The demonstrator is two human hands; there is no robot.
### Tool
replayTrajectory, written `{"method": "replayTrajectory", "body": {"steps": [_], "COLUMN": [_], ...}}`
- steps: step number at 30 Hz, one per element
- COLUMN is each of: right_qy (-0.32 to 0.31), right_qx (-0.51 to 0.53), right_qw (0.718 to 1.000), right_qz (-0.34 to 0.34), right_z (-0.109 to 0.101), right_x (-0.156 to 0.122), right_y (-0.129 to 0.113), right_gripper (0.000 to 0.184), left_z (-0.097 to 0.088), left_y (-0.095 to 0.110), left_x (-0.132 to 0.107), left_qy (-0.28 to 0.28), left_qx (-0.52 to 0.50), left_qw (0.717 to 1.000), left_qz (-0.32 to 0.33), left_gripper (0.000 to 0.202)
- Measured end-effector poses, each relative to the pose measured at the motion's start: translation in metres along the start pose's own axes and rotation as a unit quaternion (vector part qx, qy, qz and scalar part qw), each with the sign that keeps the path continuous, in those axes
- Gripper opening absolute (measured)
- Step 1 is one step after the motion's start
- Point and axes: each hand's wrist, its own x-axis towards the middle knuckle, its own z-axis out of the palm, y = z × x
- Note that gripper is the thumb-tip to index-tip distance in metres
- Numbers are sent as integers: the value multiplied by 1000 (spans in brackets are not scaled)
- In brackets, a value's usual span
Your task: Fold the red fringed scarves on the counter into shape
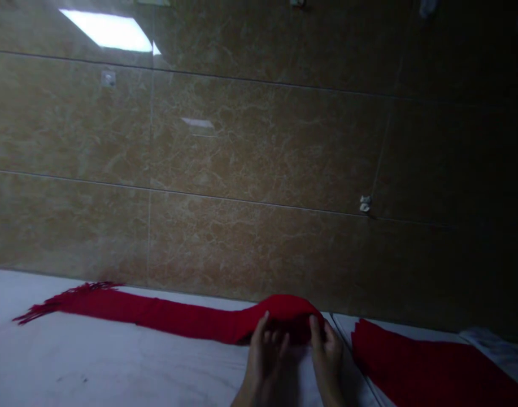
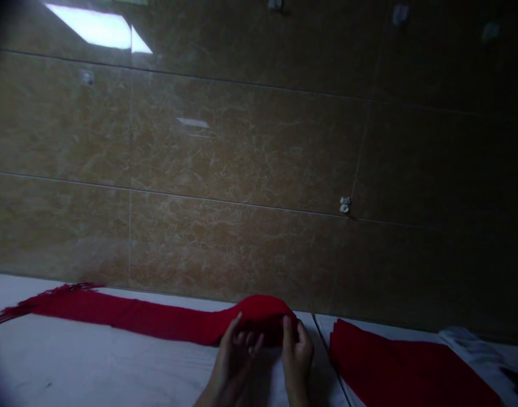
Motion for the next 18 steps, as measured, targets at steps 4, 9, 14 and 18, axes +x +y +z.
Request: {"method": "replayTrajectory", "body": {"steps": [4, 9, 14, 18], "right_qy": [-16, -59, -42, -22], "right_qx": [-21, -31, 4, 30], "right_qw": [1000, 998, 999, 998], "right_qz": [-17, -17, 20, 42], "right_z": [-9, -8, -7, -10], "right_x": [6, 8, 19, 30], "right_y": [10, 25, 41, 55], "right_gripper": [68, 70, 75, 74], "left_z": [4, -20, -43, -66], "left_y": [89, 205, 297, 343], "left_x": [-7, -27, -73, -105], "left_qy": [111, 171, 220, 246], "left_qx": [-87, -75, -31, 19], "left_qw": [984, 955, 928, 916], "left_qz": [110, 229, 298, 315], "left_gripper": [17, 30, 39, 48]}}
